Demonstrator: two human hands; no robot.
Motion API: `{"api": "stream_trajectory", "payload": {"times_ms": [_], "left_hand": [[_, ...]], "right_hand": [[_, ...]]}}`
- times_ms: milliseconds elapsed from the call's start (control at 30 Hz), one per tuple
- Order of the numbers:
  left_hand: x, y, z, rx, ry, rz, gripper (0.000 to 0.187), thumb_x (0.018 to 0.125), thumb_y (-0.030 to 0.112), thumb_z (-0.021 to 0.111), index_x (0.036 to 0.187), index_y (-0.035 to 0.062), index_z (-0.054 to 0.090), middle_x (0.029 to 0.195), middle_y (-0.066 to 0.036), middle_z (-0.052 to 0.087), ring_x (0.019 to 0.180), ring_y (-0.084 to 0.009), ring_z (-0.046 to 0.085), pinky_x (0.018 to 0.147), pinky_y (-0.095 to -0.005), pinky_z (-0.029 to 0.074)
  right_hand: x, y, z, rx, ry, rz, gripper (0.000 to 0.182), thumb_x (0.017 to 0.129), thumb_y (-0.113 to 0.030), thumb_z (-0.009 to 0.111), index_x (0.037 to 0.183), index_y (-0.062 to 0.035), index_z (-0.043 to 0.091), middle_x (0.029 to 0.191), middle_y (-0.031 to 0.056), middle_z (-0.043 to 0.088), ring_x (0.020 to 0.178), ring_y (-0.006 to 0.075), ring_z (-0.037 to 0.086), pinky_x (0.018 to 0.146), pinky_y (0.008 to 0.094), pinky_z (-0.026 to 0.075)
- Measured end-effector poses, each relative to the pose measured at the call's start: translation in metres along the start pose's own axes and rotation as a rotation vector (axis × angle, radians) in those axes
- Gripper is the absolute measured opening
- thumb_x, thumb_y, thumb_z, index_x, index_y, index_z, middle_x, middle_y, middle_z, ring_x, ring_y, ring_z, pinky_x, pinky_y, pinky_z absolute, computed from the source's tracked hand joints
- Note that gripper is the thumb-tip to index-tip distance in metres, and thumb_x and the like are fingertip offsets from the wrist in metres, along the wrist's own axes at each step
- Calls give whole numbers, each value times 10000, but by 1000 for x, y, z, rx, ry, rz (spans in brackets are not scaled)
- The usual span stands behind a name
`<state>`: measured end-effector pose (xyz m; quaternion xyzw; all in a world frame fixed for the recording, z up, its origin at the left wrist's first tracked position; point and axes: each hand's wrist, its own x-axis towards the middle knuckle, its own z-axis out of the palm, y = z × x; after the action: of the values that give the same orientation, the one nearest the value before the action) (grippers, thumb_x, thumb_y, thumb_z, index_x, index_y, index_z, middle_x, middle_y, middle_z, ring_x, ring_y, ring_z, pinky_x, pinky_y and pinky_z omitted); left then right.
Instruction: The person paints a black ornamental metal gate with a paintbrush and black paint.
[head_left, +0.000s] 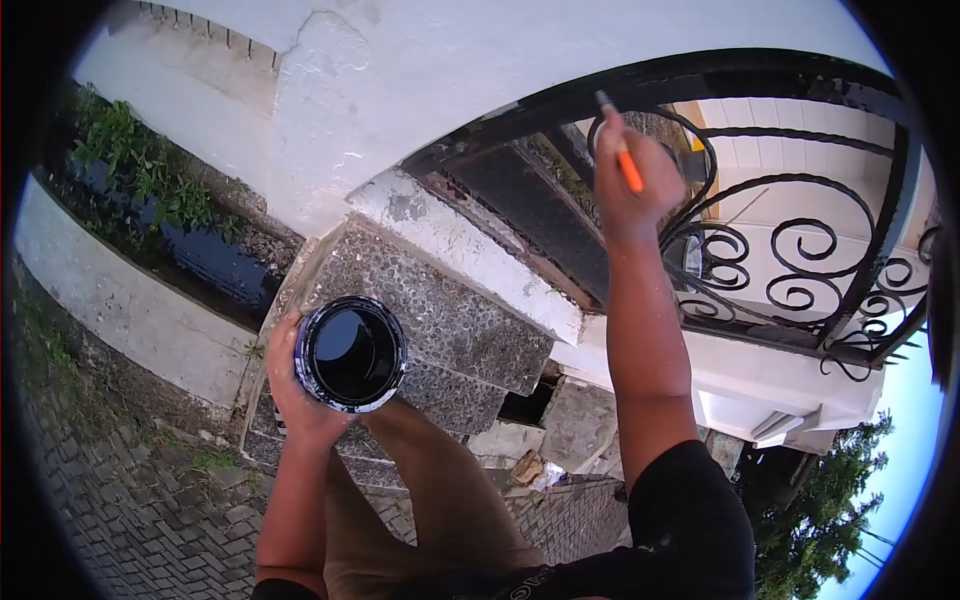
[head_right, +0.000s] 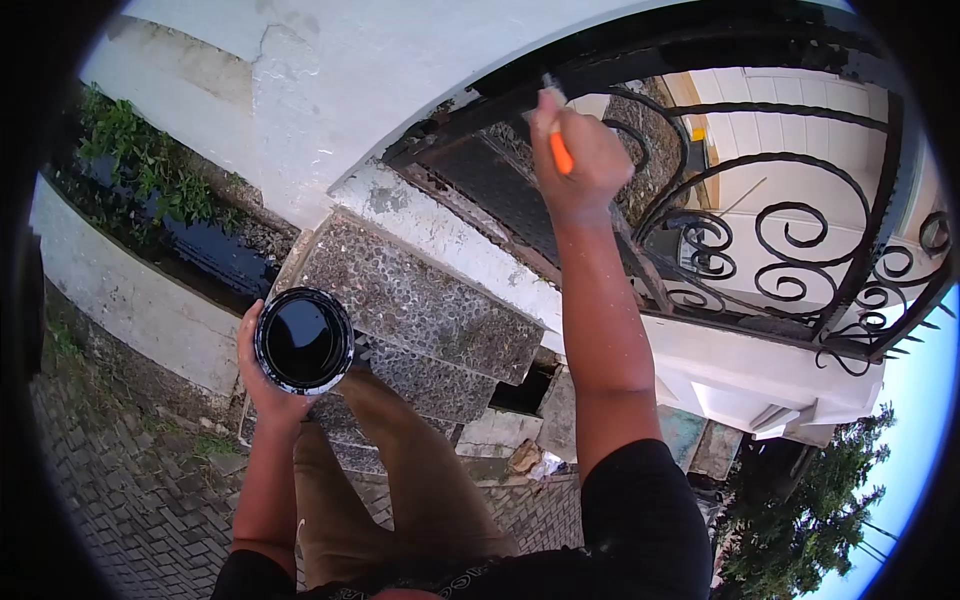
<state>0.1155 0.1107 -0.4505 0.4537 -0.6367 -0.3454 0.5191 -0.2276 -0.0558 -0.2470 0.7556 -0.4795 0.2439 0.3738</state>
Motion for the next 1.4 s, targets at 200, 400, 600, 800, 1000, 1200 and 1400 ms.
{"api": "stream_trajectory", "payload": {"times_ms": [200, 400, 600, 800, 1000, 1200, 1400], "left_hand": [[1, 6, -1, 19, 44, 16, 1077, 618, 323, 951, 1484, 75, 361, 1438, -245, 499, 1302, -435, 523, 1107, -532, 397], [-1, 4, -3, -9, 49, 21, 1086, 613, 331, 953, 1487, 75, 361, 1438, -247, 499, 1303, -433, 524, 1106, -528, 400], [-1, 6, -10, -13, 54, 24, 1105, 599, 309, 957, 1498, 87, 355, 1441, -249, 494, 1305, -431, 525, 1103, -525, 405], [1, 6, -21, 3, -17, 40, 1167, 591, 300, 978, 1521, 93, 305, 1491, -249, 430, 1338, -412, 493, 1119, -515, 408], [-1, 4, -24, -1, -80, 44, 1204, 599, 313, 985, 1536, 86, 264, 1538, -253, 366, 1379, -392, 453, 1141, -498, 404], [-2, 5, -25, 4, -115, 36, 1190, 612, 313, 977, 1535, 82, 263, 1539, -255, 363, 1381, -392, 449, 1145, -498, 398], [4, 10, -17, -29, -73, 72, 1147, 620, 314, 961, 1523, 91, 292, 1488, -257, 424, 1345, -419, 479, 1125, -521, 393]], "right_hand": [[25, 7, -6, -150, 141, -67, 335, 827, -110, 831, 645, -83, 551, 562, 78, 551, 430, 244, 513, 414, 345, 393], [4, -16, 13, -62, 87, 175, 271, 866, -121, 805, 712, -76, 586, 576, 68, 573, 445, 221, 539, 455, 306, 439], [3, -34, -8, 260, 270, 520, 161, 897, -106, 781, 878, -10, 653, 696, 85, 668, 597, 104, 643, 590, 244, 529], [2, -29, -2, 131, 320, 404, 94, 881, -43, 738, 904, -6, 654, 718, 114, 679, 608, 169, 690, 582, 271, 549], [-18, -19, 27, -85, 124, 186, 103, 827, -36, 723, 898, -50, 649, 671, 133, 656, 560, 298, 667, 519, 365, 539], [-34, -39, 36, 1, 35, 295, 95, 824, -40, 704, 851, -65, 616, 661, 141, 646, 583, 325, 677, 514, 388, 536], [-29, -48, 28, 112, 44, 432, 101, 827, -34, 720, 867, -52, 630, 678, 146, 652, 579, 320, 681, 521, 365, 537]]}}
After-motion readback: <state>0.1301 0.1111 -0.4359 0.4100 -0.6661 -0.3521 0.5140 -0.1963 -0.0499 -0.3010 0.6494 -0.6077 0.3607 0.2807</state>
